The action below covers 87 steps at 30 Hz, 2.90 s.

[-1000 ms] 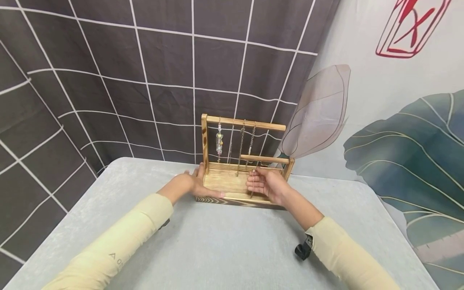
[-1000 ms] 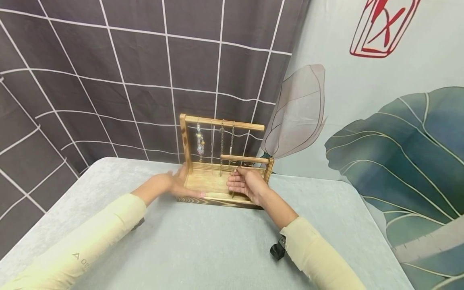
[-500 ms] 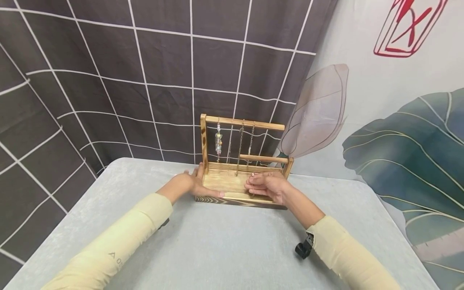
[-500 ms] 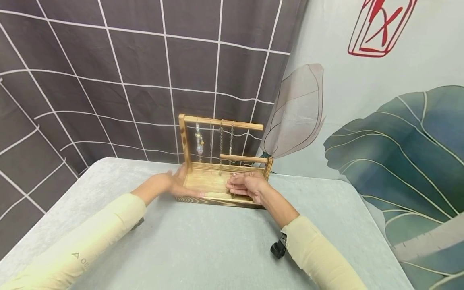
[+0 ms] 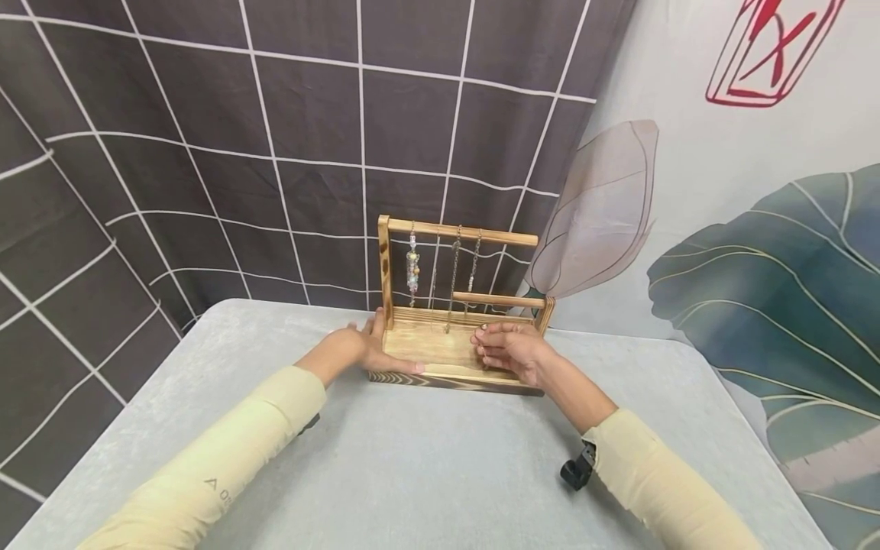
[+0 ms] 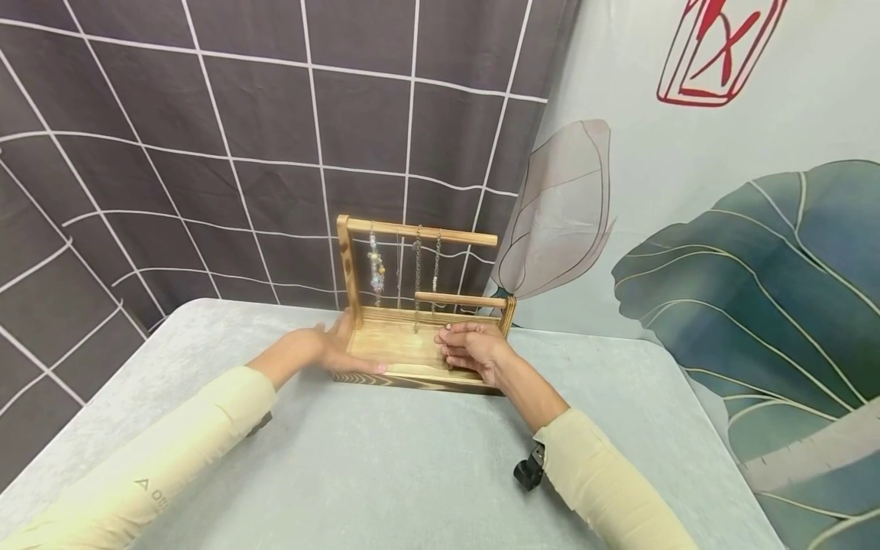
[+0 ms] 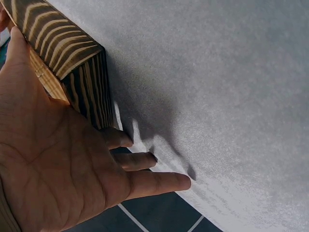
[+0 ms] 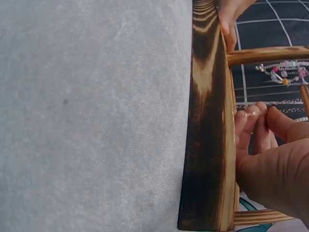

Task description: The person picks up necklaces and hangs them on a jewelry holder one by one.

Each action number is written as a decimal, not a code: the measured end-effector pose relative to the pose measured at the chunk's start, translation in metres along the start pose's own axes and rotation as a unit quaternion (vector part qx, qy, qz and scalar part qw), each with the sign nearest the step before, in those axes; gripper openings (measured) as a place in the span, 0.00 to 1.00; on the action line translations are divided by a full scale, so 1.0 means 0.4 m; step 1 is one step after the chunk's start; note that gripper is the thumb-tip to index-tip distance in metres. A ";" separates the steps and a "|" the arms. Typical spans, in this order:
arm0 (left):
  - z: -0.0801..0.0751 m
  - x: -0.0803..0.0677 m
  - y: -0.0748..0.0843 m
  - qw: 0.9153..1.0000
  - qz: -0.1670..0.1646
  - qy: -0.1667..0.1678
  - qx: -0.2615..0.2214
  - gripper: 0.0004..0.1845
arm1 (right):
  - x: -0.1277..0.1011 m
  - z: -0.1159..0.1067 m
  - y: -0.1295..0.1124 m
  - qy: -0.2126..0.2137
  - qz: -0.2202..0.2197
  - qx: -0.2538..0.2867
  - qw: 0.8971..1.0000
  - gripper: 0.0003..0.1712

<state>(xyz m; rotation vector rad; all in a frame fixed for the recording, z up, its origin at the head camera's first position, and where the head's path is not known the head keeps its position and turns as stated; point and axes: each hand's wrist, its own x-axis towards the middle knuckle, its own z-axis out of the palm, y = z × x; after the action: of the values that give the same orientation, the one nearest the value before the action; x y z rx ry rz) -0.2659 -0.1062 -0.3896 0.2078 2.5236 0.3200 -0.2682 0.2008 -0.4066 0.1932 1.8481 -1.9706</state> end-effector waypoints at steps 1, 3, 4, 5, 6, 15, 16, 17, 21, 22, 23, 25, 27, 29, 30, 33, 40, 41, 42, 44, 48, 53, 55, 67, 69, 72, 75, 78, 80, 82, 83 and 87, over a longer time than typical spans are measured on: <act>0.001 0.001 0.000 1.000 0.000 0.000 -0.001 0.83 | 0.001 0.000 0.001 -0.002 -0.002 0.001 1.000 0.03; 0.001 0.003 0.001 1.000 -0.005 -0.001 0.005 0.83 | 0.003 0.000 0.003 -0.010 -0.006 0.006 1.000 0.04; 0.002 0.005 0.000 1.000 -0.005 -0.001 0.005 0.84 | 0.003 0.001 0.003 -0.014 -0.008 0.009 1.000 0.04; 0.002 0.006 0.000 1.000 -0.005 -0.001 0.005 0.85 | 0.004 0.001 0.004 -0.019 -0.010 0.011 1.000 0.04; 0.003 0.008 -0.001 1.000 -0.006 -0.001 0.005 0.85 | 0.004 0.002 0.004 -0.022 -0.011 0.016 1.000 0.05; 0.002 0.020 -0.006 1.000 -0.004 -0.001 0.009 0.83 | 0.003 0.007 0.004 -0.039 -0.042 0.019 0.998 0.22; 0.002 0.019 -0.005 1.000 -0.004 0.000 0.009 0.83 | 0.003 0.007 0.003 -0.036 -0.045 0.018 0.998 0.24; 0.001 0.018 -0.005 1.000 -0.004 0.001 0.009 0.83 | 0.003 0.007 0.003 -0.032 -0.047 0.017 0.998 0.25; -0.001 0.016 -0.004 1.000 -0.002 0.002 0.011 0.83 | 0.002 0.007 0.002 -0.021 -0.055 0.009 0.998 0.31; -0.001 0.017 -0.005 1.000 -0.002 0.002 0.010 0.83 | 0.001 0.006 0.002 -0.018 -0.057 0.008 0.998 0.33; 0.001 0.024 -0.008 1.000 -0.004 0.001 0.011 0.84 | 0.001 0.006 0.002 -0.016 -0.058 0.007 0.998 0.34; 0.007 0.040 -0.014 1.000 -0.006 0.001 0.012 0.85 | 0.000 0.005 0.002 -0.011 -0.061 0.006 0.998 0.35; 0.006 0.038 -0.013 1.000 -0.010 -0.004 0.015 0.85 | 0.000 0.003 0.002 -0.007 -0.062 0.008 0.998 0.36; 0.005 0.036 -0.012 1.000 -0.010 -0.006 0.015 0.85 | 0.001 0.001 0.001 -0.009 -0.062 0.008 0.998 0.36; 0.002 0.029 -0.010 1.000 -0.009 -0.006 0.013 0.85 | 0.001 0.000 0.001 -0.011 -0.062 0.010 0.998 0.36; -0.002 0.011 -0.005 1.000 -0.007 -0.004 0.008 0.83 | 0.003 -0.003 0.002 -0.024 -0.064 0.018 0.997 0.36; -0.003 0.005 -0.002 1.000 -0.003 0.004 -0.002 0.81 | 0.000 -0.006 0.004 -0.043 -0.062 0.035 0.997 0.38; -0.003 0.007 -0.003 1.000 -0.004 0.005 0.000 0.81 | -0.001 -0.006 0.004 -0.045 -0.062 0.034 0.996 0.38; -0.003 0.008 -0.003 1.000 -0.005 0.005 0.001 0.81 | -0.002 -0.005 0.003 -0.048 -0.064 0.034 0.996 0.38; -0.003 0.010 -0.003 1.000 -0.007 0.004 0.005 0.82 | -0.004 -0.004 0.004 -0.051 -0.065 0.030 0.996 0.39; -0.005 0.009 -0.003 1.000 -0.007 -0.001 0.004 0.82 | -0.007 -0.004 0.007 -0.058 -0.073 0.023 0.995 0.40; -0.008 0.011 -0.003 1.000 -0.006 -0.004 -0.001 0.83 | -0.007 -0.005 0.011 -0.062 -0.091 0.014 0.994 0.41; -0.008 0.013 -0.003 1.000 -0.008 -0.001 -0.002 0.84 | -0.008 -0.006 0.010 -0.064 -0.098 0.013 0.993 0.40; -0.013 0.016 -0.005 1.000 -0.008 -0.010 -0.012 0.83 | -0.010 -0.007 0.009 -0.083 -0.087 0.036 0.992 0.39; -0.013 0.015 -0.003 1.000 -0.007 -0.010 -0.013 0.84 | -0.009 -0.006 0.009 -0.084 -0.084 0.038 0.992 0.38; -0.012 0.015 -0.002 1.000 -0.010 -0.010 -0.010 0.84 | -0.009 -0.005 0.009 -0.087 -0.085 0.039 0.992 0.37; -0.010 0.015 -0.002 1.000 -0.011 -0.008 -0.009 0.84 | -0.009 -0.006 0.011 -0.090 -0.091 0.035 0.991 0.36; -0.011 0.017 0.000 1.000 -0.008 -0.006 -0.009 0.84 | -0.009 -0.008 0.013 -0.094 -0.098 0.030 0.990 0.38; -0.011 0.019 0.000 1.000 -0.007 -0.004 -0.006 0.83 | -0.011 -0.009 0.013 -0.095 -0.100 0.027 0.990 0.40; -0.011 0.020 0.000 1.000 -0.007 -0.003 -0.005 0.83 | -0.012 -0.009 0.014 -0.096 -0.101 0.023 0.990 0.42; -0.011 0.021 0.000 1.000 -0.007 -0.003 -0.005 0.83 | -0.013 -0.009 0.014 -0.096 -0.100 0.021 0.990 0.43; -0.011 0.019 -0.002 1.000 -0.010 -0.003 -0.003 0.83 | -0.015 -0.003 0.013 -0.094 -0.100 0.014 0.990 0.44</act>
<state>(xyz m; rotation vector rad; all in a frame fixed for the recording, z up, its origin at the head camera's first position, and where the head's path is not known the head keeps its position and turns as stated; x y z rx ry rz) -0.2749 -0.1060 -0.3902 0.1795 2.5166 0.3187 -0.2609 0.2034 -0.4090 -0.1719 1.7784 -2.0679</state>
